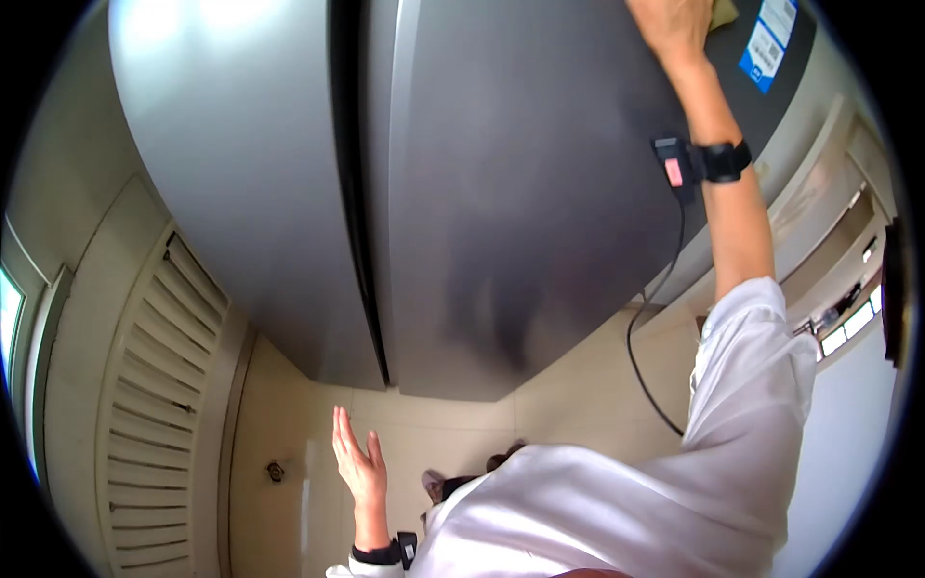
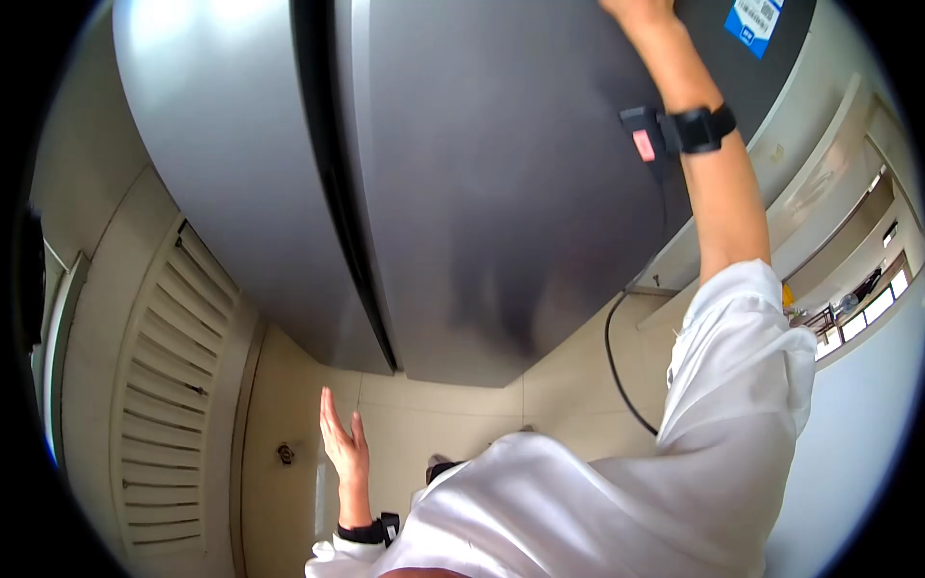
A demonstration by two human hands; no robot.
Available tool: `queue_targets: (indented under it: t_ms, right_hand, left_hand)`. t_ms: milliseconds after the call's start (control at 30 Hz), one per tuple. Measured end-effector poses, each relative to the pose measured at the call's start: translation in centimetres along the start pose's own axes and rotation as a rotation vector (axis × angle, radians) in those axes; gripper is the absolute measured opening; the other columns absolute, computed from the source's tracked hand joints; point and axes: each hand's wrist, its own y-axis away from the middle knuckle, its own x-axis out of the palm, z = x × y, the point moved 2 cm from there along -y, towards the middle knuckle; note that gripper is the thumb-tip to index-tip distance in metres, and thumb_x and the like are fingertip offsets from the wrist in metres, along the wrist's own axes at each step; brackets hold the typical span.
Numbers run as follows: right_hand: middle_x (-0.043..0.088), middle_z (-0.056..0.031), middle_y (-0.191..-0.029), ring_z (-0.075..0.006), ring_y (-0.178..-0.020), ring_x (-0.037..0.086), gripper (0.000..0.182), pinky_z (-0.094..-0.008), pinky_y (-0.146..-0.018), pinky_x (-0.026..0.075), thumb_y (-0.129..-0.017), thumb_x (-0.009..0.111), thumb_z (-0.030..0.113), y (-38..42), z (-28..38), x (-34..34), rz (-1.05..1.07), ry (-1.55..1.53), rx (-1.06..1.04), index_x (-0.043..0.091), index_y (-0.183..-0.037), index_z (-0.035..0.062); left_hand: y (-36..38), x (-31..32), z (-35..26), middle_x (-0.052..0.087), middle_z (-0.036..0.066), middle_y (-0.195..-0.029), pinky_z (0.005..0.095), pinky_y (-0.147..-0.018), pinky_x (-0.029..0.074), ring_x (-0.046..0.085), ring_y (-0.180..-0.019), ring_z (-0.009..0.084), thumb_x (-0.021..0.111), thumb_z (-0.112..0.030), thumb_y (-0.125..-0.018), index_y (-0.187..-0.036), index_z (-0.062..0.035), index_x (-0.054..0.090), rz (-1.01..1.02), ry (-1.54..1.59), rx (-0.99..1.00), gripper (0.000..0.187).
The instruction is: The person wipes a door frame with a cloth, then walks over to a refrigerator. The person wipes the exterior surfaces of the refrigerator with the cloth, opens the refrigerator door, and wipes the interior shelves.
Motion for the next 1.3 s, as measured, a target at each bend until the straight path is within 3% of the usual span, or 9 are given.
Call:
queue_targets:
  t_ms: [167, 267, 467, 633, 733, 900, 1100, 1133, 1300]
  right_hand:
    - [0.044, -0.0068, -0.141, -0.0298, -0.135, 0.031, 0.053, -0.0551, -0.109, 0.017, -0.088, 0.055, 0.043, 9.1, 7.8, -2.9, 0.358, -0.16, -0.07, 0.05, -0.131, 0.013]
    - [0.046, 0.0016, -0.139, -0.0224, -0.13, 0.04, 0.049, -0.0578, -0.099, 0.028, -0.082, 0.054, 0.048, 16.2, 10.5, -4.4, 0.409, -0.256, -0.221, 0.054, -0.128, 0.0279]
    - [0.027, -0.0037, -0.152, -0.017, -0.142, 0.018, 0.069, -0.0433, -0.117, 0.005, -0.092, 0.038, 0.055, 37.0, 14.9, -9.2, 0.908, -0.834, -0.356, 0.032, -0.144, 0.0101]
    - [0.044, -0.0035, -0.14, -0.0175, -0.136, 0.034, 0.044, -0.0423, -0.114, 0.021, -0.091, 0.051, 0.034, 38.5, 8.9, -11.6, 0.701, -0.829, -0.454, 0.054, -0.126, 0.0072]
    - [0.054, 0.0029, -0.132, -0.0167, -0.127, 0.046, 0.039, -0.0477, -0.102, 0.036, -0.085, 0.059, 0.044, 32.0, -0.1, -12.3, 0.545, -0.736, -0.226, 0.064, -0.116, 0.0226]
    - [0.043, -0.0054, -0.142, -0.0292, -0.136, 0.03, 0.057, -0.0556, -0.109, 0.015, -0.09, 0.047, 0.053, 18.5, -15.6, -10.3, 0.182, -0.146, -0.13, 0.05, -0.133, 0.0159]
    - [0.044, -0.0106, -0.14, -0.0316, -0.133, 0.033, 0.06, -0.0547, -0.108, 0.019, -0.092, 0.042, 0.055, 30.3, -8.8, -12.7, 0.34, -0.285, 0.108, 0.047, -0.134, 0.0125]
    - [0.043, 0.0058, -0.143, -0.0221, -0.132, 0.037, 0.052, -0.0555, -0.105, 0.021, -0.09, 0.041, 0.06, 31.2, -9.4, -13.1, 0.46, -0.244, 0.195, 0.05, -0.133, 0.0324]
    - [0.022, 0.0109, -0.153, -0.0129, -0.138, 0.023, 0.06, -0.0465, -0.111, 0.016, -0.089, 0.048, 0.052, 46.5, -2.2, -16.8, 0.682, -0.341, 0.166, 0.031, -0.144, 0.0356]
  left_hand:
    - [-2.3, 2.4, -4.0, 0.04, 0.019, -0.14, 0.0416, -0.102, 0.038, 0.042, -0.126, 0.0372, 0.057, -0.011, -0.089, -0.14, -0.0026, 0.033, -0.021, 0.064, 0.046, 0.056]
    - [-1.6, 3.3, -5.9, 0.04, 0.018, -0.141, 0.0414, -0.1, 0.041, 0.043, -0.125, 0.0379, 0.057, -0.011, -0.089, -0.14, -0.0024, 0.033, -0.001, 0.074, 0.102, 0.056]
    - [0.1, 3.9, -7.5, 0.039, 0.019, -0.141, 0.0428, -0.097, 0.043, 0.044, -0.124, 0.0393, 0.056, -0.012, -0.09, -0.139, -0.0025, 0.033, -0.022, -0.065, 0.122, 0.055]
    - [3.2, 2.2, -5.5, 0.037, 0.018, -0.142, 0.0436, -0.098, 0.043, 0.042, -0.126, 0.0381, 0.053, -0.017, -0.092, -0.14, -0.0044, 0.033, -0.043, -0.208, 0.024, 0.054]
    - [4.9, 1.2, -6.3, 0.037, 0.018, -0.143, 0.0435, -0.098, 0.043, 0.044, -0.126, 0.0371, 0.052, -0.02, -0.094, -0.141, -0.0048, 0.033, -0.12, -0.212, 0.027, 0.053]
    - [5.4, 1.9, -7.5, 0.04, 0.014, -0.142, 0.0366, -0.091, 0.045, 0.049, -0.123, 0.0296, 0.054, -0.021, -0.095, -0.143, -0.0121, 0.034, -0.145, -0.071, -0.137, 0.053]
    - [2.0, 7.4, -15.3, 0.036, 0.016, -0.144, 0.0426, -0.098, 0.042, 0.042, -0.128, 0.0338, 0.056, -0.016, -0.092, -0.142, -0.0084, 0.032, -0.005, -0.109, 0.119, 0.056]
    - [1.2, 8.1, -17.0, 0.036, 0.017, -0.144, 0.0436, -0.099, 0.041, 0.041, -0.128, 0.035, 0.055, -0.016, -0.092, -0.142, -0.0063, 0.032, 0.001, -0.151, 0.196, 0.056]
    - [-2.3, 10.1, -25.2, 0.036, 0.02, -0.143, 0.0439, -0.103, 0.037, 0.039, -0.129, 0.0373, 0.056, -0.017, -0.091, -0.14, -0.0021, 0.033, 0.046, -0.223, 0.46, 0.056]
